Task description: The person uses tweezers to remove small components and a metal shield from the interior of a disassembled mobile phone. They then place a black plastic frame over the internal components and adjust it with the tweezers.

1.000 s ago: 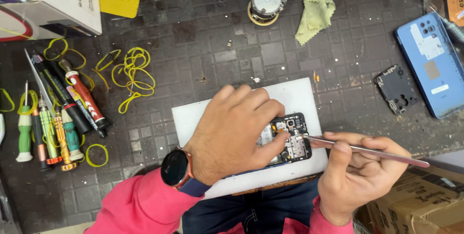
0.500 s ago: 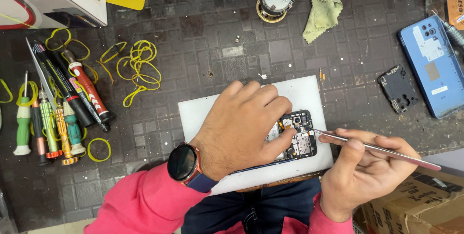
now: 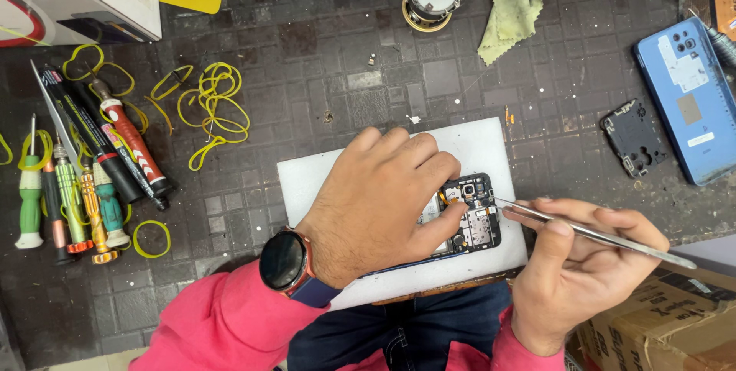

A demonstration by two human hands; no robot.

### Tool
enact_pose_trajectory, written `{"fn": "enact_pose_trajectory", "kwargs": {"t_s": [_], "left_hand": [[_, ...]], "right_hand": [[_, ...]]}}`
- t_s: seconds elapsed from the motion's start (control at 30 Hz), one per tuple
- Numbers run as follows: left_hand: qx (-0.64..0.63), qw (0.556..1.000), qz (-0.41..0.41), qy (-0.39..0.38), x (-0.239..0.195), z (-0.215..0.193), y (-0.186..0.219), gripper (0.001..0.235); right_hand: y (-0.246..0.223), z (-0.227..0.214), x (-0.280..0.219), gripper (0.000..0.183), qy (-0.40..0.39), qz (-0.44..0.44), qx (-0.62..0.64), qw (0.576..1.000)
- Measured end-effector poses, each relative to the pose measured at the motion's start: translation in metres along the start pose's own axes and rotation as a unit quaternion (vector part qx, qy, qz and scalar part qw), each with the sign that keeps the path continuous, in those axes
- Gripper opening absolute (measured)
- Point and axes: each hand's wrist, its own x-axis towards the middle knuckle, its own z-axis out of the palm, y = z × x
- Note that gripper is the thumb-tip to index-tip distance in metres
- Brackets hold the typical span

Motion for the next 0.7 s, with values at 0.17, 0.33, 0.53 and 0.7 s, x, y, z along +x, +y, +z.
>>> {"fn": "enact_pose_trajectory", "kwargs": {"t_s": [0.17, 0.33, 0.53, 0.7], "left_hand": [[0.000, 1.000, 0.002, -0.001, 0.001, 0.000, -0.001, 0.026], [-0.007, 1.000, -0.002, -0.002, -0.001, 0.000, -0.002, 0.026], [-0.002, 1.000, 0.000, 0.004, 0.000, 0.000, -0.001, 0.026], [-0.001, 1.000, -0.001, 0.000, -0.001, 0.000, -0.001, 0.025]], "right_hand": [[-0.003, -0.004, 0.006, 0.031, -0.018, 0.038, 0.025, 0.999], [-0.001, -0.009, 0.010, 0.027, 0.017, 0.092, 0.097, 0.991], [0.000, -0.009, 0.010, 0.027, 0.005, 0.097, 0.087, 0.991], [0.003, -0.012, 0.009, 0.027, -0.018, 0.083, 0.085, 0.993]]}}
